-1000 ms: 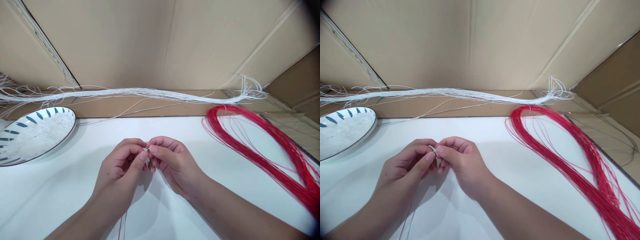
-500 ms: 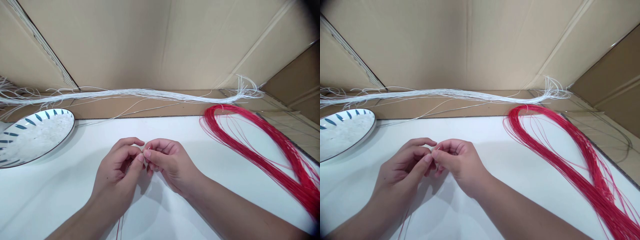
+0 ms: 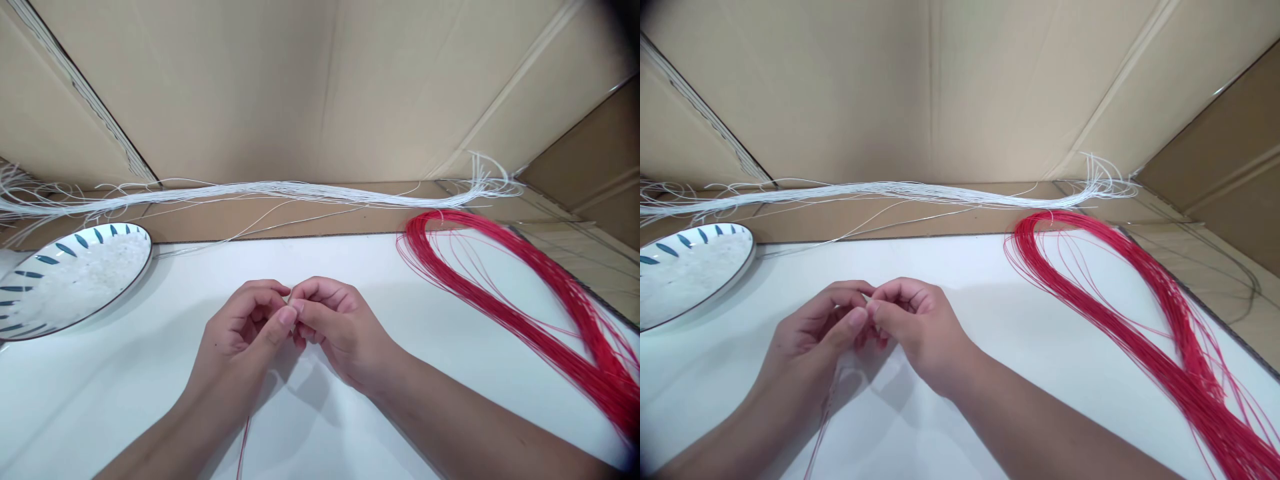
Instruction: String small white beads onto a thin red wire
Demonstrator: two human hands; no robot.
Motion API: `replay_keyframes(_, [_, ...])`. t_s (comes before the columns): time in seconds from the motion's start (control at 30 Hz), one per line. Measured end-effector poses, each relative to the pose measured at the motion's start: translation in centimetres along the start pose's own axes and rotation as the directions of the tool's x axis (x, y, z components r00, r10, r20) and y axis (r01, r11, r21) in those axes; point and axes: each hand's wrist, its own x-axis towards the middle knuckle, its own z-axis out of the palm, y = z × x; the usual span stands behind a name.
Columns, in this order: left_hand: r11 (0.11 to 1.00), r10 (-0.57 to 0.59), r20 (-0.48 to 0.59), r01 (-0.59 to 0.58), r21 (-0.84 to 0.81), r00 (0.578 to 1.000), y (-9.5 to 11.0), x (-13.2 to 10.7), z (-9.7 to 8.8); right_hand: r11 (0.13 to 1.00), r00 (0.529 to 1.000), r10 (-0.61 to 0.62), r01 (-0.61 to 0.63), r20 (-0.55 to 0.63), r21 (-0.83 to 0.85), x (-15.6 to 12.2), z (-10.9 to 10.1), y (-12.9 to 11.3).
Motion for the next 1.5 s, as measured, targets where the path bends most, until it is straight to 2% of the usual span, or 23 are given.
replay_keyframes(0.17, [0.981, 0.049, 0.037, -0.055, 0.187, 0.998, 0.2, 0.2, -0.2, 1.000, 1.000, 0.001, 0.000, -0.020, 0.016, 0.0, -0.1, 0.1])
replay_keyframes(0.4, [0.983, -0.008, 0.091, -0.009, 0.185, 0.996, -0.5, 0.3, -1.2, 0.987, 0.977, -0.010, 0.045, -0.215, 0.156, 0.6, 0.3, -0.7])
replay_keyframes(0.53, [0.998, -0.044, 0.142, 0.037, 0.055, 0.989, -1.0, 0.8, -1.7, 0.993, 0.985, 0.002, 0.019, -0.174, 0.117, 0.6, 0.2, -0.6])
replay_keyframes(0.7, [0.987, -0.092, 0.182, 0.114, -0.114, 0.979, -0.9, 1.0, -1.1, 0.999, 0.998, -0.008, 0.011, -0.067, 0.034, 0.4, 0.0, -0.1])
replay_keyframes(0.83, [0.996, -0.080, 0.150, 0.085, -0.021, 0.985, -0.5, 1.0, -0.9, 1.000, 0.999, -0.030, 0.031, -0.038, 0.004, 0.5, -0.1, 0.0])
replay_keyframes(0.97, [0.996, -0.067, 0.149, 0.056, 0.073, 0.987, -0.6, 1.1, -1.3, 0.997, 0.990, -0.032, 0.042, -0.134, 0.068, 0.6, -0.1, -0.1])
replay_keyframes(1.03, [0.997, -0.051, 0.179, 0.041, 0.060, 0.983, -0.7, 1.1, -1.4, 0.995, 0.987, -0.030, 0.044, -0.160, 0.084, 0.7, -0.1, -0.2])
replay_keyframes(1.13, [0.996, -0.056, 0.221, 0.069, -0.050, 0.974, -0.8, 1.1, -1.3, 0.999, 0.991, -0.027, 0.033, -0.130, 0.042, 0.5, 0.0, -0.2])
replay_keyframes(1.23, [0.991, -0.059, 0.190, 0.081, -0.109, 0.980, -0.9, 1.1, -0.9, 0.999, 0.996, -0.028, 0.025, -0.087, -0.034, 0.4, 0.2, -0.1])
replay_keyframes(1.37, [0.997, -0.040, 0.119, 0.047, -0.061, 0.992, -0.8, 1.0, -0.7, 0.996, 0.996, -0.036, 0.029, -0.078, -0.087, 0.4, 0.2, 0.0])
replay_keyframes(1.5, [1.000, -0.022, -0.019, 0.022, -0.016, 1.000, -1.3, 1.3, -1.3, 0.972, 0.994, -0.072, 0.052, -0.080, -0.229, 0.3, -0.1, -0.3])
